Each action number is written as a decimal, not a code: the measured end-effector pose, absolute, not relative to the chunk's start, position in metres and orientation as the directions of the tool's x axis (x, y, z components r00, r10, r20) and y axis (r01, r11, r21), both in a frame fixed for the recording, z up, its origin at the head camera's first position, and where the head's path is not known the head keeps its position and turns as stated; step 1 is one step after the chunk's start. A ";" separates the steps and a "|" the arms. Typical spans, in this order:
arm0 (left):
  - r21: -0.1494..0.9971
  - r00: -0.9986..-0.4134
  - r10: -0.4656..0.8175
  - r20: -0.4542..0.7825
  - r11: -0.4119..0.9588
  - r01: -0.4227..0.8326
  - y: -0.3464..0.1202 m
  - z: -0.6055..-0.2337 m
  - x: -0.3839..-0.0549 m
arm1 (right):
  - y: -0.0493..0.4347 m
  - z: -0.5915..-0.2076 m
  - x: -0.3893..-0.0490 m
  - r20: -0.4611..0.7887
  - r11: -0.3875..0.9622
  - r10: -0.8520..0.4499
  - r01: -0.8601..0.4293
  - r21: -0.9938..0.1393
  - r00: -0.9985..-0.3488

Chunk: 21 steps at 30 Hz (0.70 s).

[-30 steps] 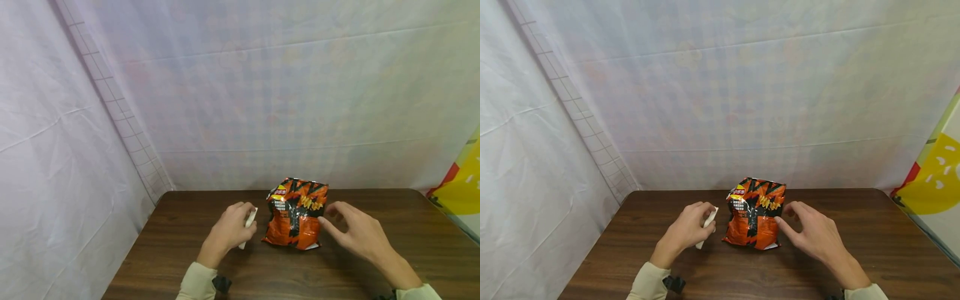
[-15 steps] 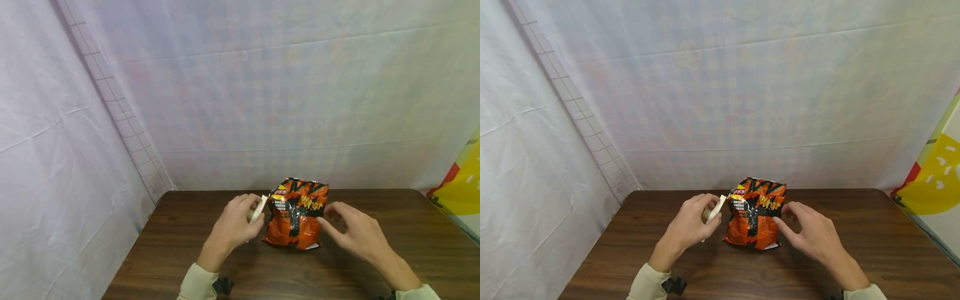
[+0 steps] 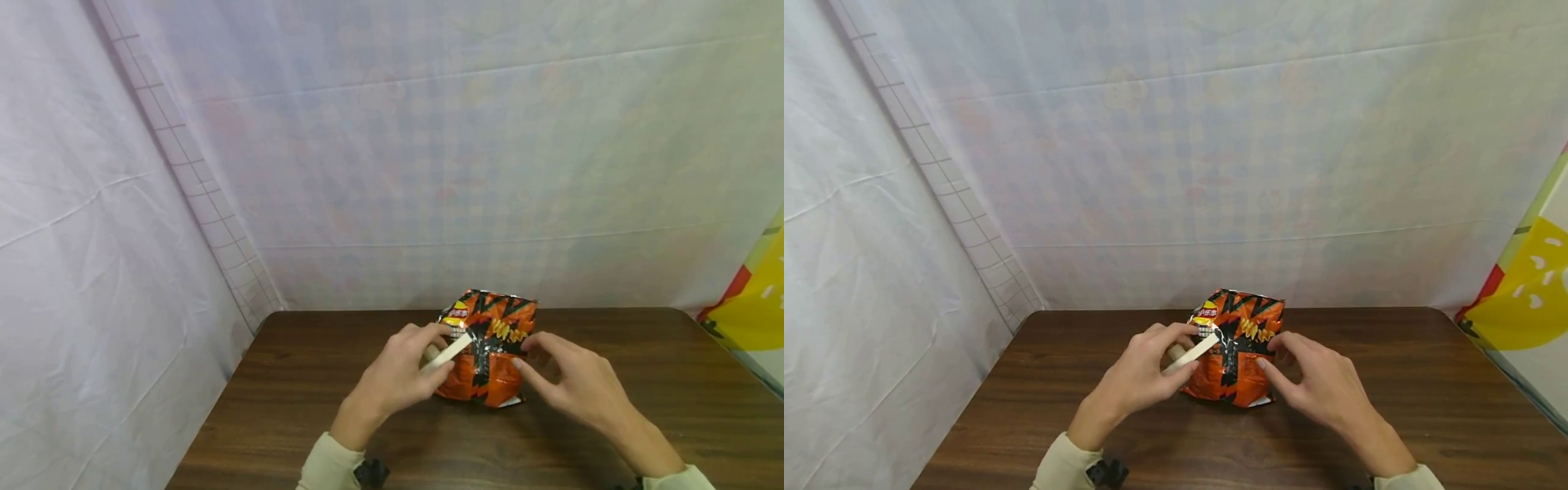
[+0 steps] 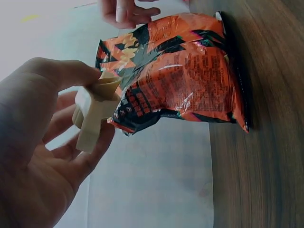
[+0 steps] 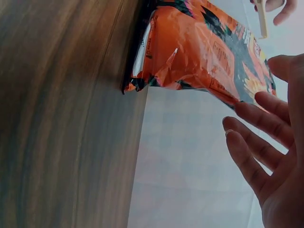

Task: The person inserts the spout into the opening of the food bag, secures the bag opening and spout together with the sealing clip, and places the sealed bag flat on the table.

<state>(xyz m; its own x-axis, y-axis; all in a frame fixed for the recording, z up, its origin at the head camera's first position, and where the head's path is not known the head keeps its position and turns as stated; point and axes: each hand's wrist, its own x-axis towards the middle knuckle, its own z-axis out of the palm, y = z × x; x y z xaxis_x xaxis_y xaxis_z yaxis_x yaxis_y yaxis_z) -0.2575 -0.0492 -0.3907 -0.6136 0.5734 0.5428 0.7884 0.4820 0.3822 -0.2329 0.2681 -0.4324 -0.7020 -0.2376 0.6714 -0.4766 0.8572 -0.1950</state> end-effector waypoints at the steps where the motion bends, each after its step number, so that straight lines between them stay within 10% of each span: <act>1: 0.382 -0.604 0.586 0.540 0.469 0.796 -0.048 -0.391 -0.257 | 0.268 -0.432 -0.233 0.670 0.855 -0.240 -0.480 -0.196 -0.702; 21: 0.160 -0.414 0.776 0.476 0.387 0.908 -0.026 -0.405 -0.249 | 0.254 -0.430 -0.227 0.662 0.729 -0.375 -0.647 -0.222 -0.649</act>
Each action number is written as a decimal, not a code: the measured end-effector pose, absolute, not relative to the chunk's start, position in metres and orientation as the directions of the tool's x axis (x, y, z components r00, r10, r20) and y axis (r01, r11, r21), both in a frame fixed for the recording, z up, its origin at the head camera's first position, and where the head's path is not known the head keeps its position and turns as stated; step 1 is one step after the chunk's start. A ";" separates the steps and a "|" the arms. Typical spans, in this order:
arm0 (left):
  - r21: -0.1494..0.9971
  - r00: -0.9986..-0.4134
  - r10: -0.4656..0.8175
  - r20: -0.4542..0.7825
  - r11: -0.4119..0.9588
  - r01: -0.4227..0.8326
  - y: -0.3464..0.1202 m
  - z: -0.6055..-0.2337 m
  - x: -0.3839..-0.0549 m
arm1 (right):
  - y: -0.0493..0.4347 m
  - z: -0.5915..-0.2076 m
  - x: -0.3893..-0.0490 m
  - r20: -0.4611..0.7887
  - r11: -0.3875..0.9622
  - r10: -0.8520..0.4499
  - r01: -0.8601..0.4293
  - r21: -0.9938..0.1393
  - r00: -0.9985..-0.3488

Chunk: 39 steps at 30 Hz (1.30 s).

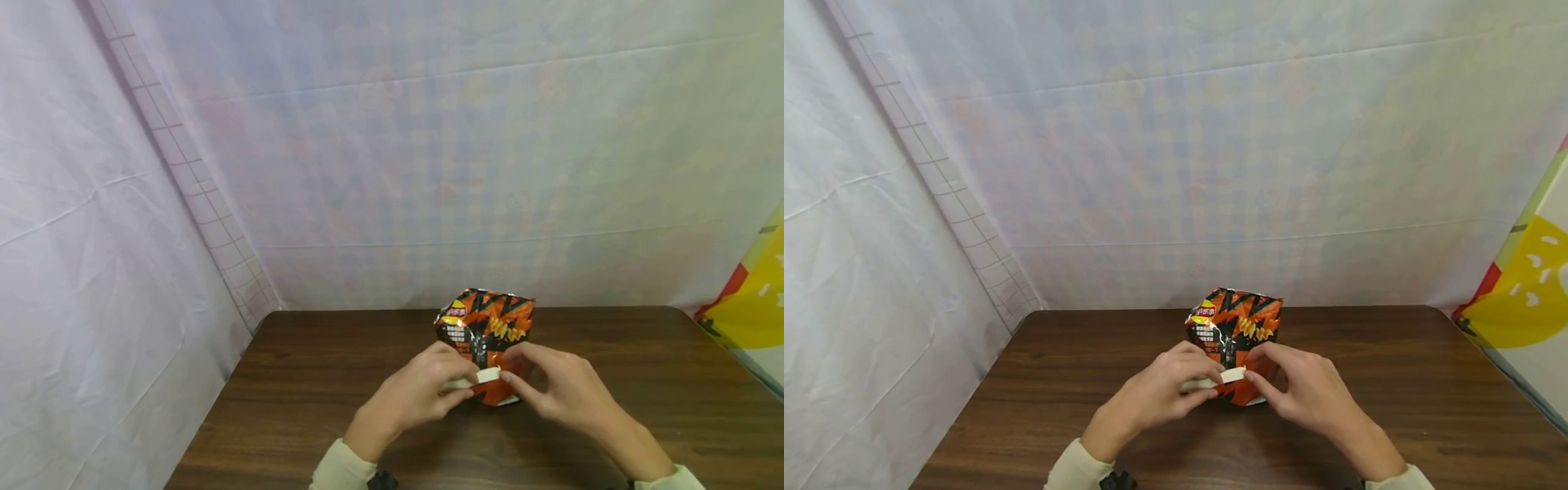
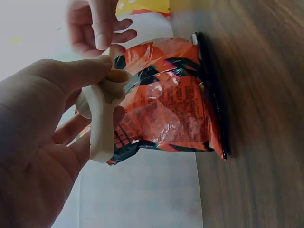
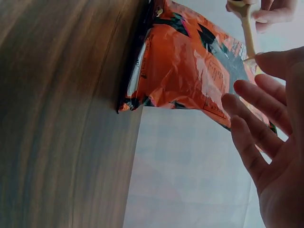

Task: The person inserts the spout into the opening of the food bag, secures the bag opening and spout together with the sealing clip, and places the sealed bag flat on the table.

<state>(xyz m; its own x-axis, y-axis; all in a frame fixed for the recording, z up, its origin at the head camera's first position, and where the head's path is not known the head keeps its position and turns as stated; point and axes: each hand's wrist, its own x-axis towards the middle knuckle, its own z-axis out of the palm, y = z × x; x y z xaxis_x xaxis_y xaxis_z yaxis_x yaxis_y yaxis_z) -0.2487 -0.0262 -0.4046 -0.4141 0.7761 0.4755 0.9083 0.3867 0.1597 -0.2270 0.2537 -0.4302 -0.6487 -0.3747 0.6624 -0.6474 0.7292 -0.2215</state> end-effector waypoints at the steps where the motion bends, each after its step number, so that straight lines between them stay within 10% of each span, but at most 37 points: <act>1: 0.153 -0.406 0.781 0.474 0.382 0.912 -0.026 -0.405 -0.249 | 0.253 -0.430 -0.227 0.661 0.722 -0.382 -0.655 -0.222 -0.645; 20: 0.128 -0.331 0.758 0.562 0.316 0.940 -0.022 -0.411 -0.247 | 0.248 -0.436 -0.225 0.653 0.688 -0.424 -0.692 -0.218 -0.628; 39: 0.270 -0.522 0.676 0.521 0.449 0.851 -0.024 -0.412 -0.248 | 0.248 -0.437 -0.229 0.719 0.643 -0.438 -0.747 -0.168 -0.539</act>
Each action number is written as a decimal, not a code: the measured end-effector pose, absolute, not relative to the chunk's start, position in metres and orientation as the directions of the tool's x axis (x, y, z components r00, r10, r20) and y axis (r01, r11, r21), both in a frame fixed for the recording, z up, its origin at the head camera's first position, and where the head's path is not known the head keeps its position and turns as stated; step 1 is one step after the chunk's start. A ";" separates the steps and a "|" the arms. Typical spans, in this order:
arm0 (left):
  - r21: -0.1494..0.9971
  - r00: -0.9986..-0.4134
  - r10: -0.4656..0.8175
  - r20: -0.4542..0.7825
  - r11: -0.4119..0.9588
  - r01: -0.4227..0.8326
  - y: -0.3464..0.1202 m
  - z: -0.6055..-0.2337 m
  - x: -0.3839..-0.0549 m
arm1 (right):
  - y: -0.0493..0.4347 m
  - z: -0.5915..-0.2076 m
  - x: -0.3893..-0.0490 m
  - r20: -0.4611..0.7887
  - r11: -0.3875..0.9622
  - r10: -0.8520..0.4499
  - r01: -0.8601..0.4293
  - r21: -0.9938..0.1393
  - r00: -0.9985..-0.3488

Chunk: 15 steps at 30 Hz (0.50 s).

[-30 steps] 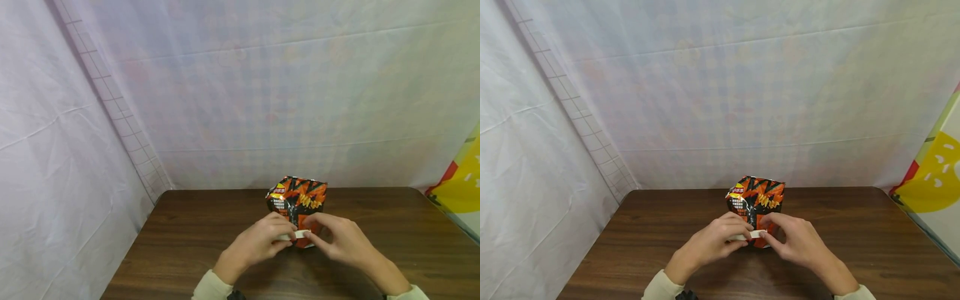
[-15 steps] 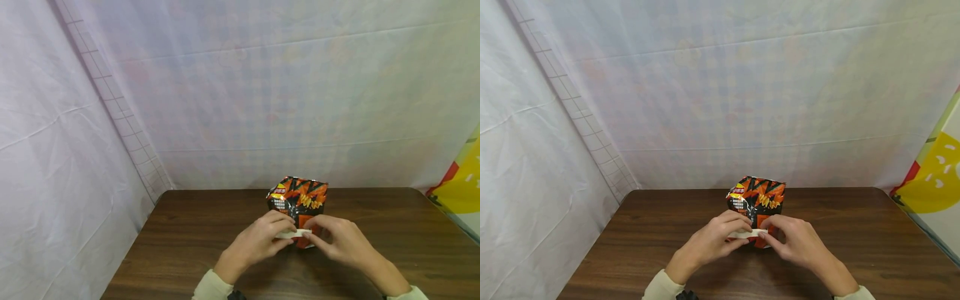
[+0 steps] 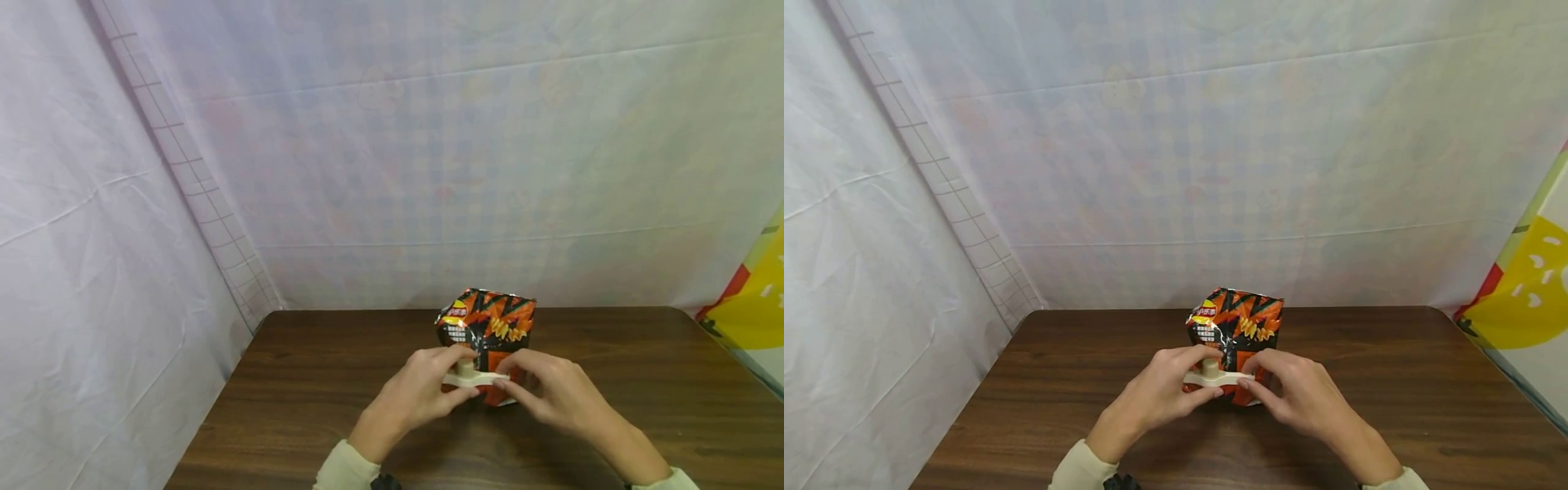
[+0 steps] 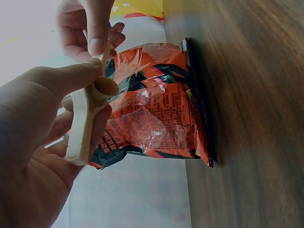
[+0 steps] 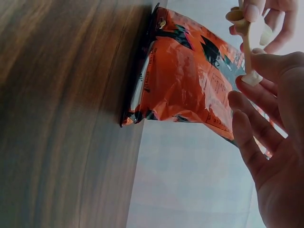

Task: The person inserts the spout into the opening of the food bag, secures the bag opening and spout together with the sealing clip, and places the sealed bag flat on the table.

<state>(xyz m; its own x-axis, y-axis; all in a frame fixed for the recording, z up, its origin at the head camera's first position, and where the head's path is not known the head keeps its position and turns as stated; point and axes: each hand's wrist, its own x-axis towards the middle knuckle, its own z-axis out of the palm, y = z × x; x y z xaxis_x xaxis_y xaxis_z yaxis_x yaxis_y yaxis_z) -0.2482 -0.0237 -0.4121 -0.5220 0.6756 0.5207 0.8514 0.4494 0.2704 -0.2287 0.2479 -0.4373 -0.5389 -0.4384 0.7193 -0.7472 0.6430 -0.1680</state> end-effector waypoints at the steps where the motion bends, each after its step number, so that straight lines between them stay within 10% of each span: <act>1: 0.277 -0.525 0.674 0.520 0.448 0.850 -0.023 -0.412 -0.248 | 0.248 -0.437 -0.229 0.720 0.643 -0.439 -0.747 -0.166 -0.537; 15: 0.448 -0.622 0.651 0.436 0.442 0.777 -0.024 -0.414 -0.249 | 0.244 -0.435 -0.226 0.710 0.661 -0.445 -0.735 -0.151 -0.546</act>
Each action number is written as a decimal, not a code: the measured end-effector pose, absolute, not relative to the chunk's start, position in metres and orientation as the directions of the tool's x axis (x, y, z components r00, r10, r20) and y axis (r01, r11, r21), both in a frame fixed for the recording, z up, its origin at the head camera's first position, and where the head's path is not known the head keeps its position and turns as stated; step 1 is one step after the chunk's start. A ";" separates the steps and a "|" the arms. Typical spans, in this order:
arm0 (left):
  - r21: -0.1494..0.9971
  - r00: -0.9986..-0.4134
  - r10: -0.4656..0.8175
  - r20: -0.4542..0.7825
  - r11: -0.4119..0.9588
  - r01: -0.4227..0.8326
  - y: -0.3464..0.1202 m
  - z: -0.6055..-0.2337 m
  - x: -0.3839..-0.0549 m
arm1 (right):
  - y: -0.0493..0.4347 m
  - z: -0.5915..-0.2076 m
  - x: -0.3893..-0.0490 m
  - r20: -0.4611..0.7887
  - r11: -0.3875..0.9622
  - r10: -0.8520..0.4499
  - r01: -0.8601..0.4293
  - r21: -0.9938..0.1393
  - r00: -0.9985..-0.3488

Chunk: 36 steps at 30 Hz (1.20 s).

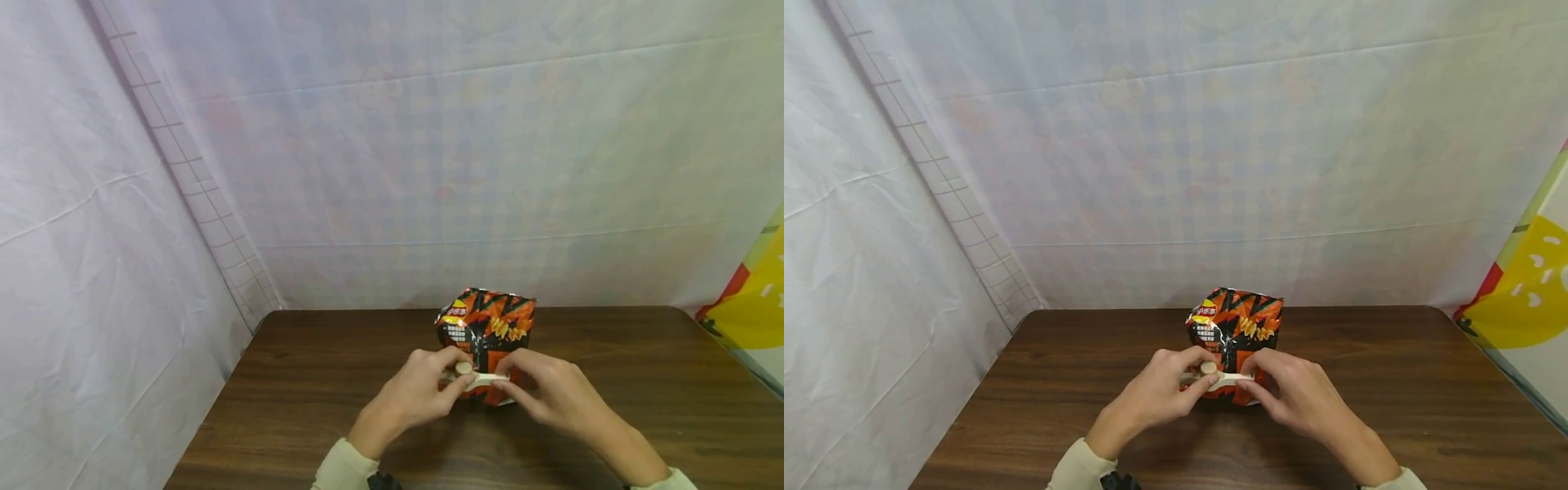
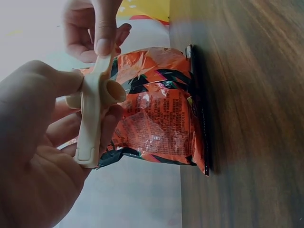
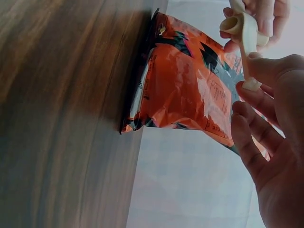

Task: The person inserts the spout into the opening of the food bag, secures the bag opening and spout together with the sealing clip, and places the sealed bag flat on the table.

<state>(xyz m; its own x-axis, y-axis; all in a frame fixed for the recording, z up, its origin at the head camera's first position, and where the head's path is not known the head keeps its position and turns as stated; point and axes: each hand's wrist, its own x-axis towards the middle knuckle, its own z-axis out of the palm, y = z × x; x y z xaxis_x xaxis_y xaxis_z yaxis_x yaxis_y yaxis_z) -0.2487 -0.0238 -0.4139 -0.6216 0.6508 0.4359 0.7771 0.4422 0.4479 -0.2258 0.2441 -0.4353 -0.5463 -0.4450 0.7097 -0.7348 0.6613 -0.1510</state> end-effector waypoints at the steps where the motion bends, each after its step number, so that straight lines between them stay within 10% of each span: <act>1: 0.439 -0.621 0.651 0.436 0.448 0.779 -0.024 -0.413 -0.249 | 0.244 -0.435 -0.225 0.709 0.662 -0.445 -0.734 -0.151 -0.547; 36: 0.305 -0.568 0.649 0.506 0.482 0.822 -0.020 -0.414 -0.247 | 0.238 -0.431 -0.223 0.719 0.660 -0.435 -0.735 -0.155 -0.542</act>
<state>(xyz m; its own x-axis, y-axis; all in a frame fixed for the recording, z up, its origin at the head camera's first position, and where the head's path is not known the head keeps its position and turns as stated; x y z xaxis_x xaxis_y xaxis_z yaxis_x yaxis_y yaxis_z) -0.2468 -0.0201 -0.4145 -0.5683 0.6488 0.5062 0.8216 0.4818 0.3048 -0.2231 0.2385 -0.4307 -0.5417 -0.4350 0.7193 -0.7355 0.6596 -0.1550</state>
